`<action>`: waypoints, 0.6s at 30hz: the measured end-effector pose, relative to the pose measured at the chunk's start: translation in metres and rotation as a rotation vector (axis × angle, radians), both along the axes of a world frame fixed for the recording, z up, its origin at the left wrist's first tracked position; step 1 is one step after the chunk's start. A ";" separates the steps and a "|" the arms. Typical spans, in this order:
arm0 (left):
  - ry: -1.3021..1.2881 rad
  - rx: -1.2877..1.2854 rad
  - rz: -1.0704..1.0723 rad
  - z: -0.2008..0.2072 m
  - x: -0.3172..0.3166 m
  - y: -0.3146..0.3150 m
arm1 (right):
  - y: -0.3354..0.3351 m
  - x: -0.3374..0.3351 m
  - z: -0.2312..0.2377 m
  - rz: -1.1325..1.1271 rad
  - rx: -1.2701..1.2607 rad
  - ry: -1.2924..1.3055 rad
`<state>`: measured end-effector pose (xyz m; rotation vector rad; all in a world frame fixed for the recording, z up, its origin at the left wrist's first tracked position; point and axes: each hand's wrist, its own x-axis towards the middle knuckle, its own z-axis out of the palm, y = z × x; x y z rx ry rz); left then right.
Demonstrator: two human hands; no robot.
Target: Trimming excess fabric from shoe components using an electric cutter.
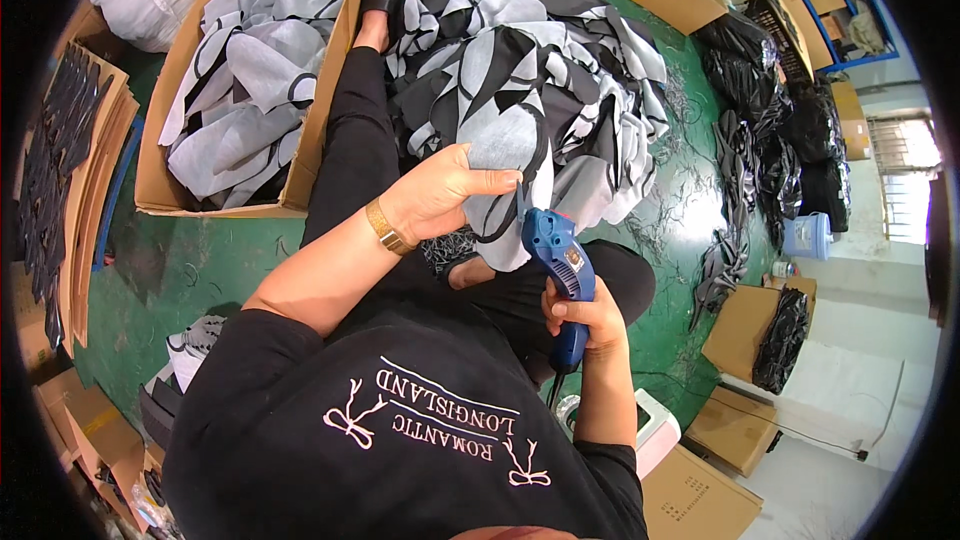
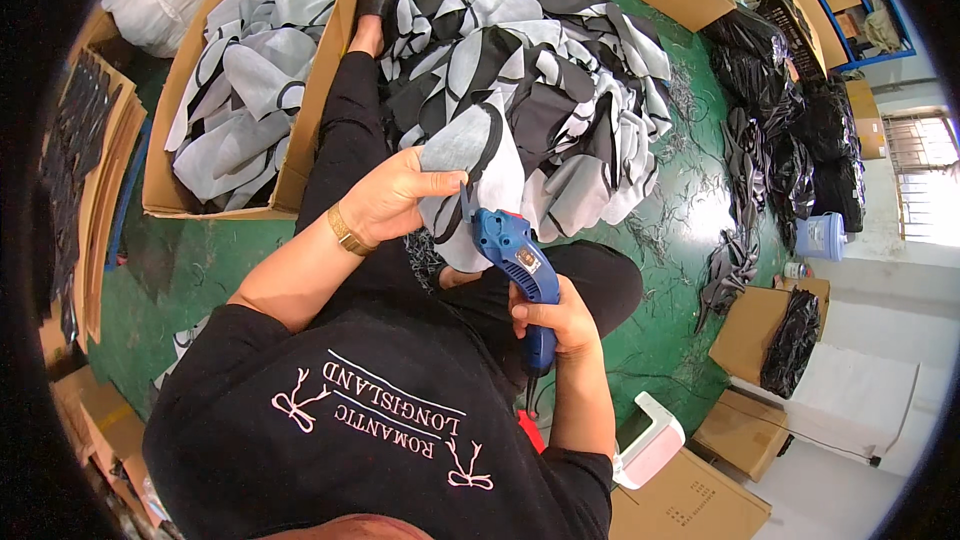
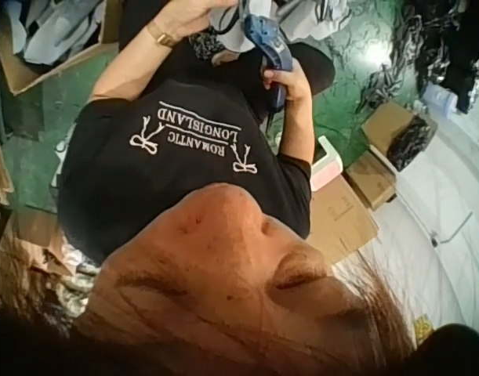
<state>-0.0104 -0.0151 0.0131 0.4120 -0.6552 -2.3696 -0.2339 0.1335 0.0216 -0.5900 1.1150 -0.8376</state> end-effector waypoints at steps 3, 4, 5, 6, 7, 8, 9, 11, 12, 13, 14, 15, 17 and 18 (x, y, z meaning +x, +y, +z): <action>0.027 -0.024 0.010 -0.002 -0.003 0.002 | 0.002 0.002 -0.002 -0.023 -0.001 -0.027; 0.019 -0.014 0.015 0.000 -0.003 0.003 | 0.002 0.004 -0.002 -0.023 -0.003 -0.028; 0.011 -0.004 0.019 0.000 -0.004 0.004 | 0.002 0.007 -0.001 -0.043 -0.012 -0.059; 0.011 -0.006 0.019 0.001 -0.004 0.005 | 0.001 0.009 -0.001 -0.063 -0.021 -0.090; 0.001 -0.024 0.026 0.001 -0.004 0.006 | 0.001 0.010 -0.001 -0.064 -0.024 -0.091; -0.008 -0.041 0.032 0.002 -0.005 0.007 | 0.001 0.011 -0.002 -0.070 -0.018 -0.123; -0.008 -0.044 0.030 0.002 -0.005 0.008 | 0.001 0.012 -0.002 -0.075 -0.013 -0.155; -0.004 -0.050 0.007 0.003 -0.005 0.011 | -0.001 0.015 -0.003 -0.099 -0.021 -0.197; -0.009 -0.056 -0.003 0.002 -0.005 0.012 | -0.001 0.016 -0.003 -0.122 -0.027 -0.239; -0.009 -0.057 -0.003 0.002 -0.005 0.013 | -0.002 0.017 -0.004 -0.121 -0.029 -0.239; -0.012 -0.061 -0.003 0.002 -0.005 0.015 | -0.003 0.018 -0.004 -0.132 -0.024 -0.267; -0.016 -0.065 -0.003 0.002 -0.005 0.015 | -0.004 0.019 -0.005 -0.142 -0.019 -0.296; 0.005 -0.063 -0.041 -0.001 -0.004 0.014 | -0.006 0.019 -0.006 -0.172 -0.030 -0.307; 0.002 -0.065 -0.045 -0.002 -0.004 0.015 | -0.009 0.019 -0.007 -0.200 -0.040 -0.320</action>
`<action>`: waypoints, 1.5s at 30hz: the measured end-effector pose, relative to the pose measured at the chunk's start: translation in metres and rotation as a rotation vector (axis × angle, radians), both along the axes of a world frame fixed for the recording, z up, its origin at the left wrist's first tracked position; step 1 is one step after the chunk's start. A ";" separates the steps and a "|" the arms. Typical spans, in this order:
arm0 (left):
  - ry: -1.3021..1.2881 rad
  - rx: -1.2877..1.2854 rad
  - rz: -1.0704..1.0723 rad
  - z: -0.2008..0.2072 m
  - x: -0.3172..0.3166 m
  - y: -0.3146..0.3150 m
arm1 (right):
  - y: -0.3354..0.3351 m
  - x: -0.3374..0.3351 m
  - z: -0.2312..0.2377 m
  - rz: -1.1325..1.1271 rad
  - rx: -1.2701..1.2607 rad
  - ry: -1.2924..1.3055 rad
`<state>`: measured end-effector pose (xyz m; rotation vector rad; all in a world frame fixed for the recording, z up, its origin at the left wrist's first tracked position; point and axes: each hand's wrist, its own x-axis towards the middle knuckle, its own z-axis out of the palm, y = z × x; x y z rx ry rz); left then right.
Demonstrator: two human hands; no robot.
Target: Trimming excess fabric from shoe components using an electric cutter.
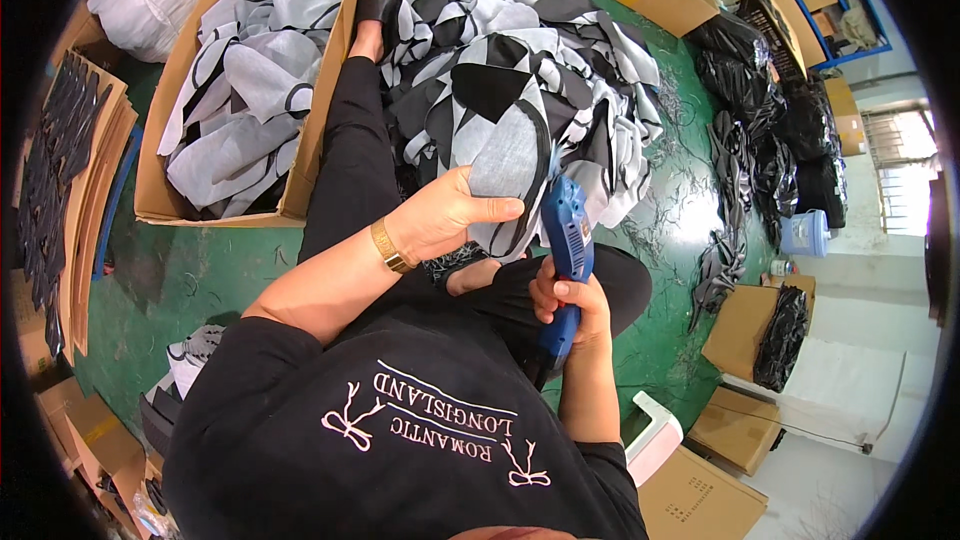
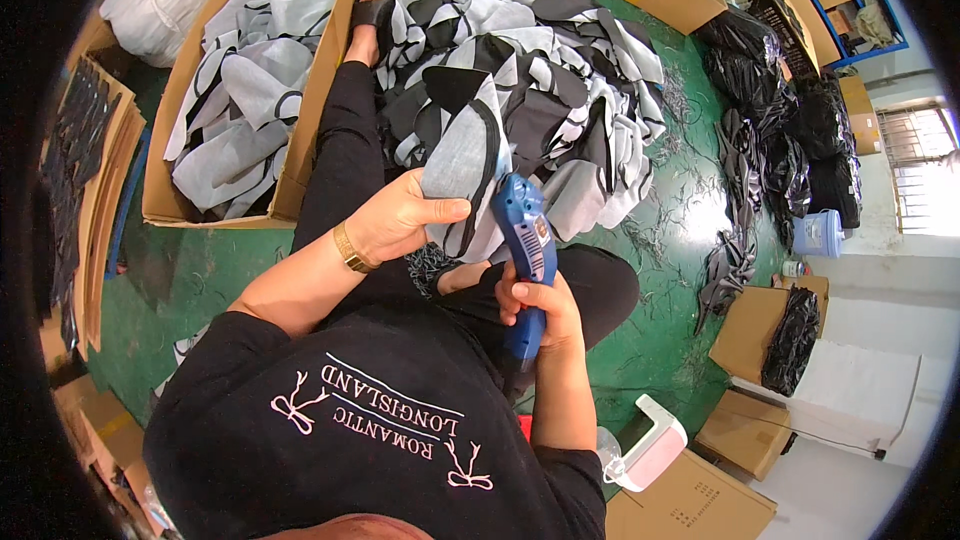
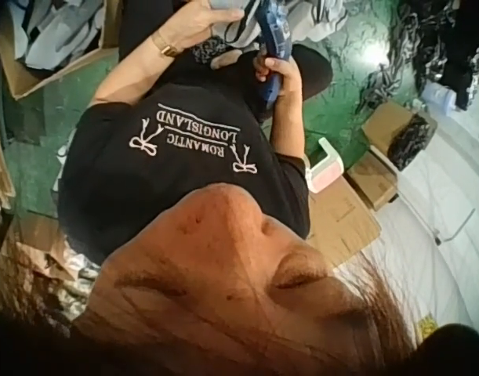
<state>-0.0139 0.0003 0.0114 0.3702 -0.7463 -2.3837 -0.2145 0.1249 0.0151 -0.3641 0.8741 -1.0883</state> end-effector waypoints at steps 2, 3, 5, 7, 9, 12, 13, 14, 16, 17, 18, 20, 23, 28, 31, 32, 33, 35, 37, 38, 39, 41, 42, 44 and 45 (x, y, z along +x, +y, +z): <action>-0.004 -0.003 -0.008 0.000 -0.001 0.002 | -0.008 -0.004 0.003 -0.035 -0.031 0.075; -0.022 -0.030 0.005 0.000 -0.003 0.003 | -0.013 -0.007 0.005 -0.069 -0.061 0.150; -0.039 -0.057 0.007 -0.003 -0.006 0.006 | -0.025 -0.014 0.012 -0.110 -0.137 0.277; -0.100 -0.134 0.035 -0.009 -0.010 0.011 | -0.036 -0.011 0.032 -0.151 -0.127 0.453; -0.175 -0.209 -0.028 -0.008 -0.011 0.018 | -0.050 -0.001 0.045 -0.173 -0.128 0.559; -0.258 -0.252 -0.062 -0.007 -0.010 0.019 | -0.063 0.006 0.044 -0.124 -0.204 0.814; -0.270 -0.213 -0.034 -0.006 -0.009 0.019 | -0.063 0.009 0.039 -0.123 -0.202 0.812; -0.205 -0.223 0.005 -0.004 -0.009 0.015 | -0.063 0.011 0.033 -0.126 -0.233 0.855; -0.190 -0.121 0.083 -0.002 -0.011 0.008 | -0.063 0.017 0.029 -0.103 -0.279 0.891; -0.222 -0.116 0.127 -0.005 -0.010 0.006 | -0.062 0.019 0.028 -0.095 -0.280 0.888; -0.224 -0.113 0.135 -0.007 -0.009 0.004 | -0.061 0.020 0.028 -0.087 -0.219 0.822; -0.149 0.031 0.146 -0.013 -0.006 0.001 | -0.055 0.017 0.026 -0.095 -0.148 0.754; -0.156 0.028 0.170 -0.018 0.004 -0.008 | -0.038 0.002 0.027 -0.145 -0.141 0.740; -0.180 -0.043 0.277 -0.018 0.010 -0.019 | -0.007 -0.011 0.040 0.024 -0.038 0.768; -0.239 -0.132 0.316 -0.018 0.010 -0.020 | 0.001 -0.011 0.039 0.115 0.013 0.824; -0.241 -0.131 0.309 -0.016 0.010 -0.019 | 0.001 -0.010 0.038 0.119 0.032 0.816; -0.260 -0.135 0.315 -0.013 0.010 -0.017 | 0.001 -0.010 0.037 0.124 0.050 0.807; -0.280 -0.141 0.320 -0.009 0.009 -0.016 | 0.002 -0.012 0.033 0.126 0.052 0.791; -0.301 -0.165 0.313 -0.007 0.008 -0.016 | 0.001 -0.014 0.028 0.131 0.052 0.774; -0.303 -0.165 0.314 -0.006 0.008 -0.016 | 0.000 -0.015 0.026 0.120 0.047 0.763; -0.337 -0.194 0.307 -0.005 0.008 -0.015 | -0.001 -0.015 0.025 0.109 0.041 0.753; -0.373 -0.224 0.300 -0.005 0.009 -0.016 | -0.002 -0.015 0.024 0.098 0.025 0.736; -0.407 -0.263 0.288 -0.008 0.011 -0.018 | -0.003 -0.014 0.024 0.087 0.009 0.721; -0.443 -0.300 0.271 -0.010 0.013 -0.018 | -0.004 -0.014 0.025 0.085 0.009 0.708; -0.476 -0.339 0.245 -0.009 0.014 -0.018 | -0.005 -0.015 0.026 0.083 0.007 0.698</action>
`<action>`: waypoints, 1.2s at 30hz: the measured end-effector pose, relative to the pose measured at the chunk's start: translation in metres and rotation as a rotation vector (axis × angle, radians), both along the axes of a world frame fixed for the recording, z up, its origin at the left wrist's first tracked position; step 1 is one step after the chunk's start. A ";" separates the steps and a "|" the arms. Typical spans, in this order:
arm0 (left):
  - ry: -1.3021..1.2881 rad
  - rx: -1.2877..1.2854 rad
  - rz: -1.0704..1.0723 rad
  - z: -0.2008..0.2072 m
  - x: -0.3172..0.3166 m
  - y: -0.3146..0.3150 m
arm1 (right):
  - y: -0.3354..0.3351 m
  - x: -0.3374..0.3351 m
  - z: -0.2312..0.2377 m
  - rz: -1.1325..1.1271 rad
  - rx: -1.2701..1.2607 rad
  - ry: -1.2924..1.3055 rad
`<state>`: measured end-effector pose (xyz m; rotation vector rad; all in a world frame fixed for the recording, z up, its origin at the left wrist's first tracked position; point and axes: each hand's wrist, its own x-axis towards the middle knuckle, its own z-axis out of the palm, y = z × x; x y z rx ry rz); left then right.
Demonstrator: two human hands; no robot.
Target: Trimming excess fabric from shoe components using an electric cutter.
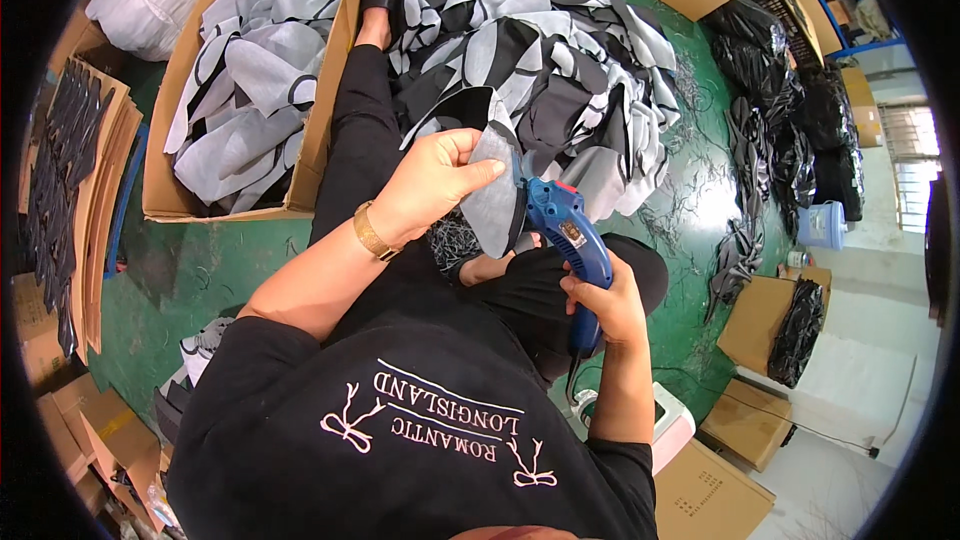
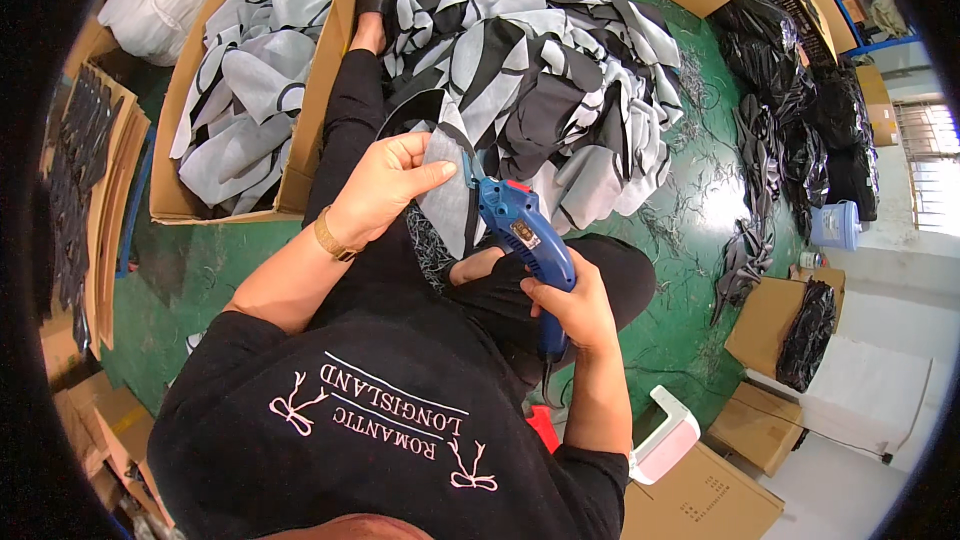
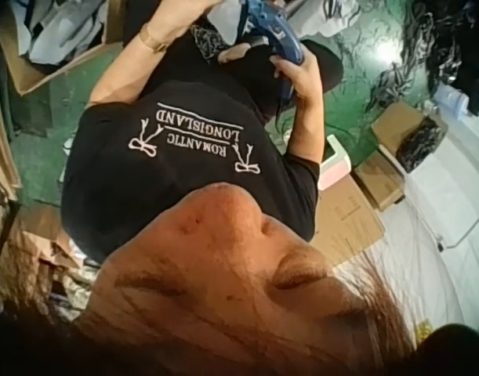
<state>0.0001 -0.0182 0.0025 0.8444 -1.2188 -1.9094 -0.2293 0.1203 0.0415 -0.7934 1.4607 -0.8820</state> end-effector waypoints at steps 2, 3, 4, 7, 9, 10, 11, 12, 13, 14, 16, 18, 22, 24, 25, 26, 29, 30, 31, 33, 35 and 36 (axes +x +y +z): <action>-0.045 -0.027 -0.028 0.002 0.002 0.000 | -0.001 -0.002 0.001 0.011 0.010 -0.003; -0.086 -0.060 -0.046 0.002 0.003 0.000 | -0.002 -0.004 0.001 0.023 0.018 -0.002; -0.127 -0.094 -0.064 0.004 0.003 -0.001 | -0.002 -0.005 0.001 0.021 0.020 -0.005; -0.122 -0.136 -0.102 0.014 0.005 0.000 | -0.003 -0.011 0.000 0.054 0.032 -0.033; -0.124 -0.146 -0.123 0.023 0.007 0.000 | -0.004 -0.012 0.001 0.073 0.058 -0.059; -0.123 -0.156 -0.141 0.025 0.008 0.001 | -0.005 -0.012 0.001 0.074 0.059 -0.062; -0.125 -0.155 -0.140 0.023 0.009 0.000 | -0.006 -0.012 0.002 0.080 0.058 -0.036; -0.118 -0.169 -0.154 0.021 0.009 -0.001 | -0.007 -0.012 0.003 0.086 0.057 -0.010; -0.111 -0.184 -0.168 0.020 0.010 -0.001 | -0.008 -0.013 0.003 0.088 0.059 -0.013; -0.113 -0.182 -0.166 0.021 0.011 -0.002 | -0.008 -0.013 0.004 0.098 0.058 -0.018; -0.200 -0.273 -0.212 0.027 0.013 -0.003 | -0.010 -0.015 0.004 0.110 0.060 -0.024; -0.243 -0.320 -0.227 0.030 0.013 -0.004 | -0.012 -0.016 0.005 0.116 0.068 -0.040; -0.361 -0.487 -0.278 0.021 0.014 -0.008 | -0.014 -0.021 0.003 0.136 0.088 -0.071; -0.417 -0.561 -0.292 0.022 0.014 -0.010 | -0.015 -0.025 -0.001 0.171 0.122 -0.170; -0.470 -0.636 -0.307 0.024 0.014 -0.010 | -0.017 -0.025 -0.004 0.165 0.124 -0.172; -0.469 -0.635 -0.313 0.025 0.012 -0.010 | -0.021 -0.025 -0.009 0.159 0.108 -0.221; -0.360 -0.458 -0.255 0.021 0.010 -0.008 | -0.026 -0.018 -0.018 0.081 0.063 -0.340; -0.364 -0.458 -0.253 0.018 0.009 -0.009 | -0.028 -0.015 -0.020 0.006 0.035 -0.408; -0.328 -0.446 -0.256 0.016 0.009 -0.010 | -0.028 -0.013 -0.018 -0.040 0.003 -0.404; -0.296 -0.433 -0.254 0.017 0.011 -0.011 | -0.028 -0.018 -0.023 -0.050 -0.019 -0.424; -0.283 -0.314 -0.276 0.021 0.013 -0.012 | -0.027 -0.022 -0.023 -0.067 -0.048 -0.424; -0.287 -0.314 -0.275 0.017 0.014 -0.013 | -0.027 -0.023 -0.023 -0.067 -0.048 -0.427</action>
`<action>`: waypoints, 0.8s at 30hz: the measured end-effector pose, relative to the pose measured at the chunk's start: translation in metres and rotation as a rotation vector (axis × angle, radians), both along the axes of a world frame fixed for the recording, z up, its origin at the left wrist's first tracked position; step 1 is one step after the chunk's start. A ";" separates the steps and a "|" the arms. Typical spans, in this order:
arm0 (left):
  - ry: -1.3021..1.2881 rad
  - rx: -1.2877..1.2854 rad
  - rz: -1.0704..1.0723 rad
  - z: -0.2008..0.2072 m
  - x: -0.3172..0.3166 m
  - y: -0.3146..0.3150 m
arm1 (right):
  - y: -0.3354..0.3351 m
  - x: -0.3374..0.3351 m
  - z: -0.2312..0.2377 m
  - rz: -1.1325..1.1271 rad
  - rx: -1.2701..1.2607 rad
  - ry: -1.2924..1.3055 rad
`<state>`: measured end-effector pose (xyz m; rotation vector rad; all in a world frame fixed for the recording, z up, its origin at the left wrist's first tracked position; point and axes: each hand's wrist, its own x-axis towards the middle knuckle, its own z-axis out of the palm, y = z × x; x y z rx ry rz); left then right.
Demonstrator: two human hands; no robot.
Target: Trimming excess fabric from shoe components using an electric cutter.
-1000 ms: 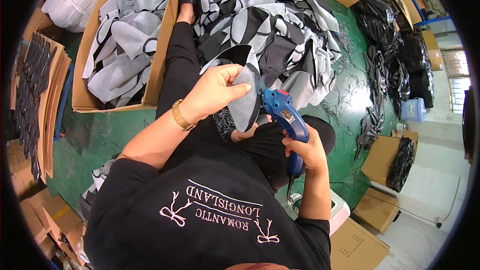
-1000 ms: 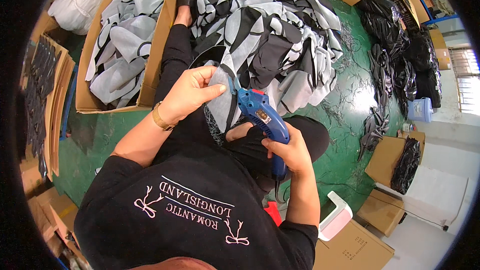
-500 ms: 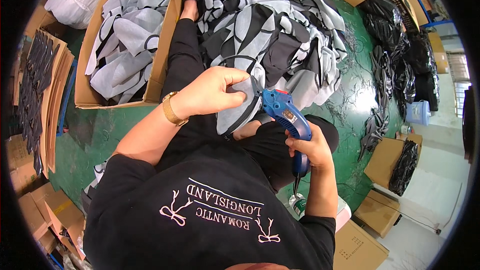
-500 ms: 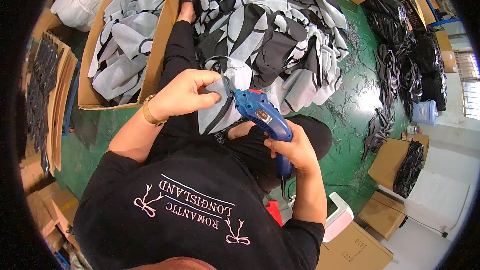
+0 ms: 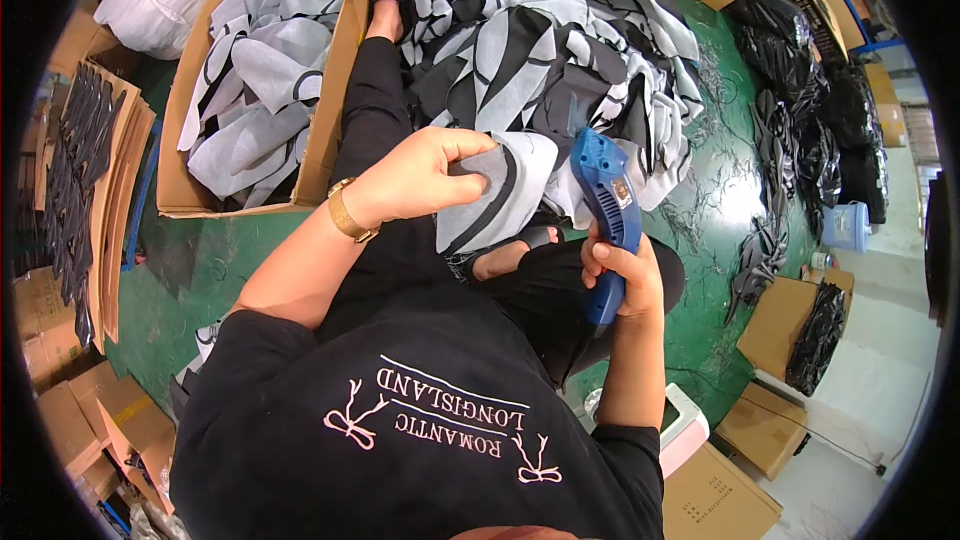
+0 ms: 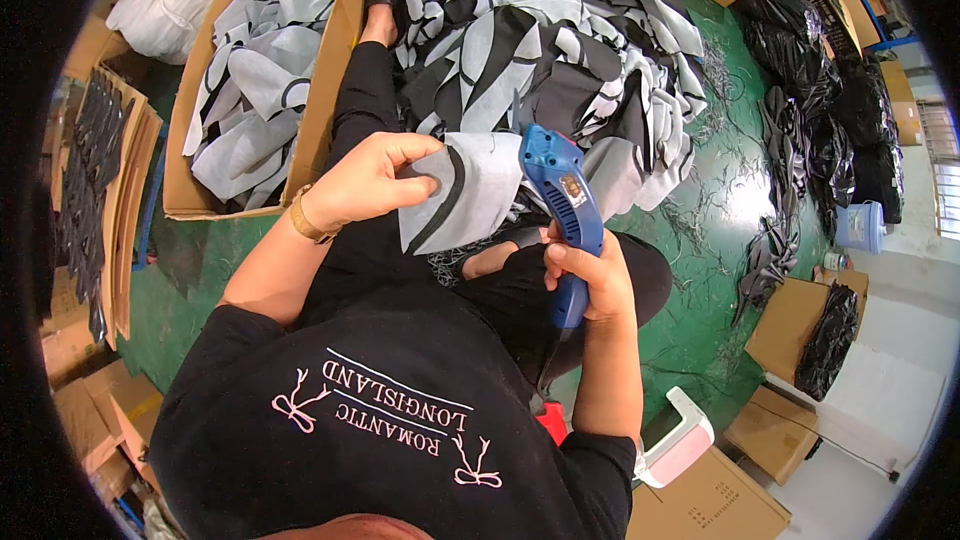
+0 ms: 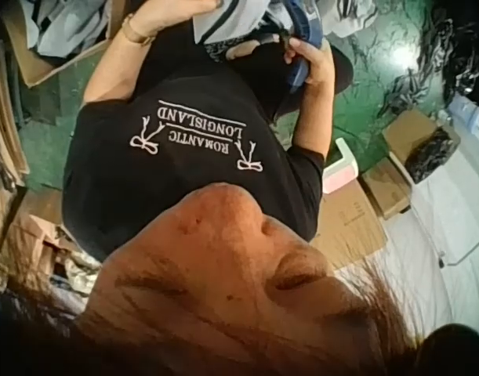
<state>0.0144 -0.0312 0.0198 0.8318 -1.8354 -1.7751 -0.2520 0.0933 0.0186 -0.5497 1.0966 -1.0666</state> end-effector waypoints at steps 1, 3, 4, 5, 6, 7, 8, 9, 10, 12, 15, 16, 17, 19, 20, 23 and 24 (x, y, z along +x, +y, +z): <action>0.018 0.029 0.045 -0.005 0.002 -0.001 | 0.000 -0.001 -0.001 -0.022 -0.012 -0.010; 0.015 0.056 0.084 -0.009 0.012 -0.005 | -0.001 -0.001 0.000 -0.045 -0.016 0.003; 0.114 0.129 0.099 -0.009 0.017 -0.007 | -0.002 -0.004 -0.001 -0.049 -0.016 -0.001; 0.096 0.131 0.209 -0.005 0.025 -0.011 | -0.003 -0.008 -0.004 -0.075 -0.039 -0.003; 0.078 0.132 0.319 -0.001 0.037 -0.015 | -0.004 -0.012 -0.007 -0.102 -0.061 -0.004; 0.099 0.148 0.417 0.002 0.058 -0.021 | -0.006 -0.014 -0.007 -0.127 -0.075 -0.005; 0.123 0.169 0.499 -0.001 0.079 -0.030 | -0.005 -0.020 -0.009 -0.162 -0.075 -0.008; 0.163 0.150 0.679 -0.003 0.102 -0.037 | -0.006 -0.026 -0.011 -0.183 -0.084 -0.019; 0.203 0.127 0.863 -0.004 0.131 -0.044 | -0.008 -0.030 -0.012 -0.199 -0.093 -0.031; 0.403 0.235 1.177 -0.029 0.216 -0.061 | -0.015 -0.035 -0.015 -0.211 -0.105 -0.038; 0.489 0.141 1.278 -0.035 0.234 -0.061 | -0.022 -0.044 -0.022 -0.275 -0.101 -0.092; 0.367 0.070 1.477 -0.044 0.237 -0.061 | -0.026 -0.044 -0.025 -0.267 -0.095 -0.102; 0.239 0.003 1.664 -0.051 0.229 -0.062 | -0.028 -0.046 -0.026 -0.268 -0.086 -0.104; 0.239 -0.034 1.400 -0.080 0.212 -0.066 | -0.033 -0.045 -0.030 -0.264 -0.070 -0.127; 0.197 0.058 1.242 -0.087 0.189 -0.074 | -0.036 -0.045 -0.033 -0.263 -0.053 -0.143; 0.099 0.220 0.834 -0.095 0.072 -0.094 | -0.039 -0.048 -0.037 -0.274 -0.032 -0.128; 0.054 0.261 0.736 -0.101 0.039 -0.104 | -0.040 -0.050 -0.036 -0.267 -0.020 -0.123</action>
